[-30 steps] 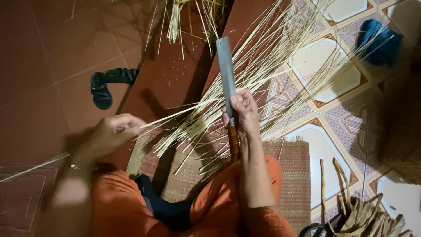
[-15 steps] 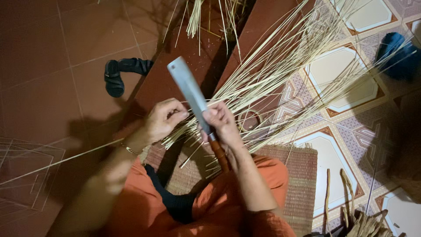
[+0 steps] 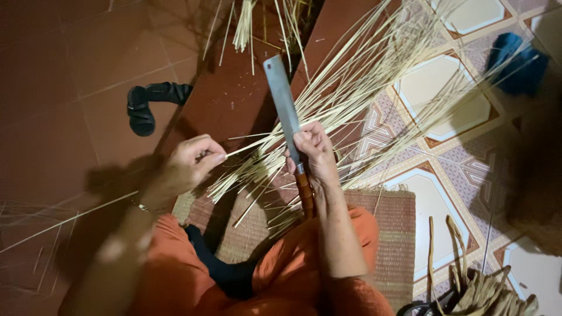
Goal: The person sits on a mat and uses a large knife to split long, thin bamboo strips into finer strands. They hold a bundle of strips in their left hand and repeatedly draw the knife along the length of the strips to separate them.
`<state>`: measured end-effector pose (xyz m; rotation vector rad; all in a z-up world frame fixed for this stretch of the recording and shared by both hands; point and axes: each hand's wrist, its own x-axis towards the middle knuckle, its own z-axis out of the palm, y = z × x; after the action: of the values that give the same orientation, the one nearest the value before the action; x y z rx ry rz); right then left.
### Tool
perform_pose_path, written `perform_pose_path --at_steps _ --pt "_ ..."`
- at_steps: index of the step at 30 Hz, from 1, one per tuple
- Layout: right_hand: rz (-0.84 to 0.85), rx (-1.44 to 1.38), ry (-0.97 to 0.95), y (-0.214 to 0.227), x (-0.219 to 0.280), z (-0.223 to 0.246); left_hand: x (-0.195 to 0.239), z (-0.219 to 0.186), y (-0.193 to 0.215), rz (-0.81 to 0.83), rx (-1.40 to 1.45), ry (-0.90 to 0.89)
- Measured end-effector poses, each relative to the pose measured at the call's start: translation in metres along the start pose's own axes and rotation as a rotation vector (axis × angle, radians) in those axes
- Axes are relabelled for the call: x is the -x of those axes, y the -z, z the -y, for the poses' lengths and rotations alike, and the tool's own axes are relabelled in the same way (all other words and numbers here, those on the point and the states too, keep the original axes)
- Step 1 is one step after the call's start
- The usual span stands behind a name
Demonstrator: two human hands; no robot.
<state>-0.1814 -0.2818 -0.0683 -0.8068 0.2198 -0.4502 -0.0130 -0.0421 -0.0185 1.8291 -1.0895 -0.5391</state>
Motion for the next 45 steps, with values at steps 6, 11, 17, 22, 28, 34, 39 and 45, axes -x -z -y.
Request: perform_pose_path --at_steps 6,11,17,22,28,34,39,45 --pt "-0.011 0.018 -0.027 -0.007 -0.002 -0.009 -0.007 0.005 -0.009 0.075 0.073 0.154" --pt "0.160 0.109 -0.126 -0.035 0.010 -0.032 -0.015 0.011 -0.033 0.010 0.045 0.126" --pt "0.058 0.061 -0.139 -0.025 0.002 -0.019 -0.008 -0.011 -0.017 -0.008 0.011 0.015" --pt "0.015 0.025 -0.092 -0.011 0.000 -0.014 -0.009 -0.014 -0.013 0.008 0.017 0.023" --pt "-0.101 -0.084 0.073 0.053 -0.016 0.020 0.000 -0.014 0.005 -0.045 -0.086 0.099" --pt "0.029 -0.096 0.031 0.038 -0.006 0.022 -0.009 -0.009 -0.005 -0.156 -0.358 -0.225" --pt "0.055 -0.082 -0.123 0.009 -0.007 -0.003 -0.014 -0.010 -0.015 -0.303 -0.557 -0.314" --pt "-0.027 0.018 -0.075 0.047 -0.017 -0.018 -0.014 -0.011 -0.030 -0.512 -0.822 -0.494"
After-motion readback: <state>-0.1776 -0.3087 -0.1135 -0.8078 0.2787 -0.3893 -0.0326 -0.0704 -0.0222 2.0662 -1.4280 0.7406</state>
